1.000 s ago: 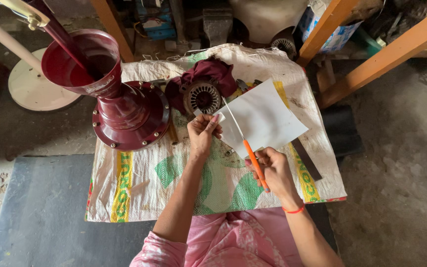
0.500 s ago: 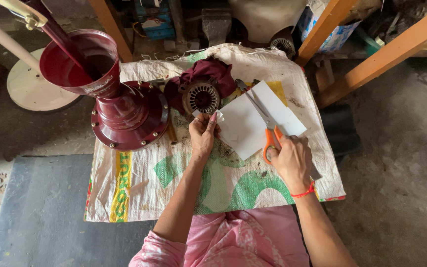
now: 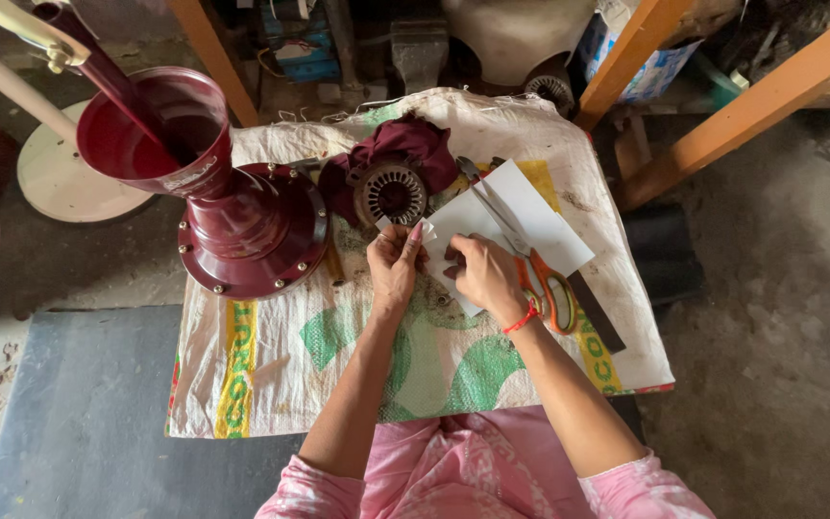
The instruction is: The person cuts a white sheet of paper into small rectangular strips using orange-handled scissors. They repeatedly fold the paper, cut it, and place the resulting pieces into a circular metal component on the table.
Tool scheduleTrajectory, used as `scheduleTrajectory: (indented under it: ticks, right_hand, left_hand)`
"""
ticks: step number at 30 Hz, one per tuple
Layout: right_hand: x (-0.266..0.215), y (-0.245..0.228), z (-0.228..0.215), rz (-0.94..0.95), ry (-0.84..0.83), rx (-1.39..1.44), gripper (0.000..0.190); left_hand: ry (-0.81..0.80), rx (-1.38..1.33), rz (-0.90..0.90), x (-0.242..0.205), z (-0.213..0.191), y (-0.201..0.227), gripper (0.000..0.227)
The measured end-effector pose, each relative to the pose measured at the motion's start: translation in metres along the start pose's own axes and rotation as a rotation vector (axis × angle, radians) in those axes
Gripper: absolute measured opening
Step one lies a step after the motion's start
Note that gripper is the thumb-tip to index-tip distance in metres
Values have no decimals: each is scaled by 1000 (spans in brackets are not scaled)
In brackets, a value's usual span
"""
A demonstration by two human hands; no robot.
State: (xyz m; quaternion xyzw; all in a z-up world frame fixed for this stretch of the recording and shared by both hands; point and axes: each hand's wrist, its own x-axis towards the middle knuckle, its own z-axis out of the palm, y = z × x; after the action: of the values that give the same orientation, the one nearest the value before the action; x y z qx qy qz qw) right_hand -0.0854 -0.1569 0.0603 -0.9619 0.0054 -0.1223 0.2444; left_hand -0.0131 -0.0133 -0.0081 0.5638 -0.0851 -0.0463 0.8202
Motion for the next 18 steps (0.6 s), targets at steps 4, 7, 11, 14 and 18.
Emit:
scheduleTrajectory:
  ticks: [4, 7, 11, 14, 18]
  right_hand:
    - [9, 7, 12, 43, -106, -146, 20]
    - [12, 10, 14, -11, -117, -161, 21]
    - [7, 6, 10, -55, -92, -154, 23]
    - [5, 3, 4, -101, 40, -38, 29]
    - [14, 2, 1, -39, 87, -15, 29]
  left_hand:
    - [-4, 12, 9, 0, 1, 2, 23]
    - [-11, -25, -3, 0, 2, 3, 21]
    - [-6, -22, -8, 0, 2, 1, 22]
    - [2, -9, -11, 0, 2, 0, 22]
    - [-2, 25, -15, -2, 6, 5, 21]
